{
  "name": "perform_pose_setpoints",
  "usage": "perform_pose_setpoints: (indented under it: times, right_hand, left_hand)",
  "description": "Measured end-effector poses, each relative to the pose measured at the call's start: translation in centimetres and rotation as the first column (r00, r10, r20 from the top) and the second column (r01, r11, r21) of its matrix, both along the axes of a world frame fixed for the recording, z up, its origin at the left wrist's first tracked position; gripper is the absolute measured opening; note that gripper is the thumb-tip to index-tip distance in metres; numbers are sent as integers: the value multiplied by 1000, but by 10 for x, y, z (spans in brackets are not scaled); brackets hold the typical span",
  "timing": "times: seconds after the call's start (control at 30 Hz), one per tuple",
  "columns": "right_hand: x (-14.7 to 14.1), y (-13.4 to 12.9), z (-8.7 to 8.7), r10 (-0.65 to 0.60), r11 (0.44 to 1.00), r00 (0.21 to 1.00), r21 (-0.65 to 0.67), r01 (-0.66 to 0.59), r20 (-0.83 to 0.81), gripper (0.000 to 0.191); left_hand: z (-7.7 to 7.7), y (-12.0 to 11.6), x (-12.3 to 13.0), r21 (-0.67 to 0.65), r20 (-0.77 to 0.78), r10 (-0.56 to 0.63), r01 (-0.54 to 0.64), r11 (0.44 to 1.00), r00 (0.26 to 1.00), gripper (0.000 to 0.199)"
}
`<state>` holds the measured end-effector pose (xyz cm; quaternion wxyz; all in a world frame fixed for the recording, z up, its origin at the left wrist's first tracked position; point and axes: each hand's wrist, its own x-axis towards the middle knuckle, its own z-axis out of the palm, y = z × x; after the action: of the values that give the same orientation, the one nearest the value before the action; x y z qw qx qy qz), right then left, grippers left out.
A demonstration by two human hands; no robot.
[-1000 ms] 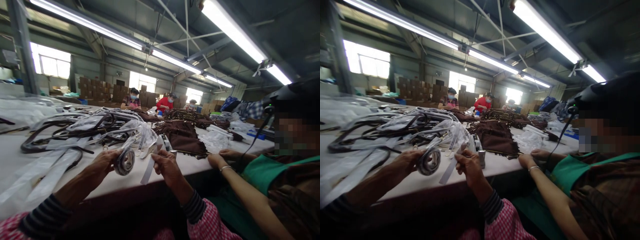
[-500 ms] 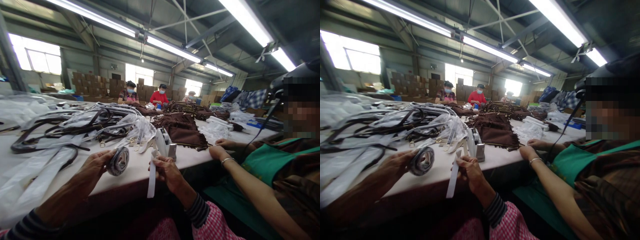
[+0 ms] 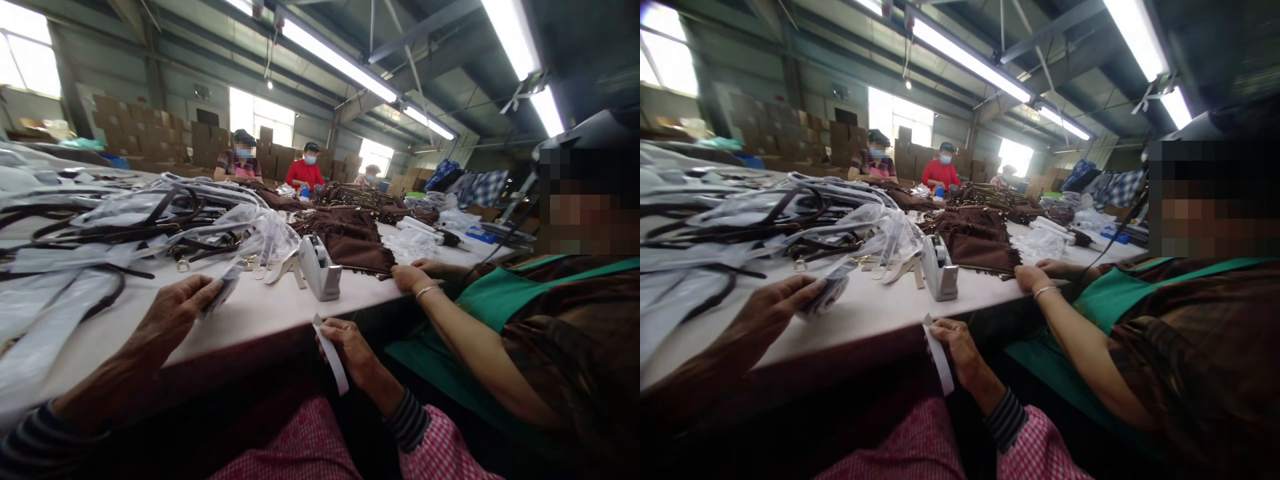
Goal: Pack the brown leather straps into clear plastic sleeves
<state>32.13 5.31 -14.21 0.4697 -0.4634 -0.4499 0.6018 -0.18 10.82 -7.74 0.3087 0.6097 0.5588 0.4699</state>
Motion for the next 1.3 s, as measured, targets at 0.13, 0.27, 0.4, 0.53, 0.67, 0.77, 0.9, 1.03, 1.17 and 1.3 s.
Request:
perform_pose_setpoints:
  times: [0.13,0.27,0.4,0.53,0.67,0.77,0.9,1.03,1.17,1.3]
  right_hand:
    - [4,-4,-9,18,1000,990,2,-18,137,42]
    - [17,-9,-41,-58,975,759,199,-95,648,42]
    - [22,-25,-108,-238,928,187,280,-245,953,23]
    - [20,-53,-164,-252,841,40,239,-486,967,48]
    - [30,-74,-165,-350,721,-2,268,-639,937,48]
    - [45,-94,-148,-304,722,16,241,-649,953,46]
    - [79,-148,-134,-60,832,179,148,-534,982,37]
    - [109,-174,-113,165,964,341,-78,-256,926,13]
    - [102,-131,-66,52,998,676,-63,-8,735,37]
    - [63,-94,-15,-43,995,982,-84,59,186,40]
  left_hand:
    - [-6,2,-1,27,-210,40,-35,999,977,45]
    - [-13,10,-7,123,-403,112,-67,990,908,46]
    - [-34,22,-15,339,-620,224,-1,941,752,40]
    - [-53,30,-21,368,-728,223,95,925,648,36]
    - [-58,30,-21,361,-768,197,157,919,609,28]
    - [-54,27,-19,348,-777,184,167,922,602,28]
    - [-48,22,-16,328,-809,171,191,925,562,31]
    - [-47,22,-16,299,-835,165,182,937,525,40]
    - [-52,32,-21,244,-854,134,160,956,502,43]
    - [-52,37,-24,218,-846,137,100,971,515,51]
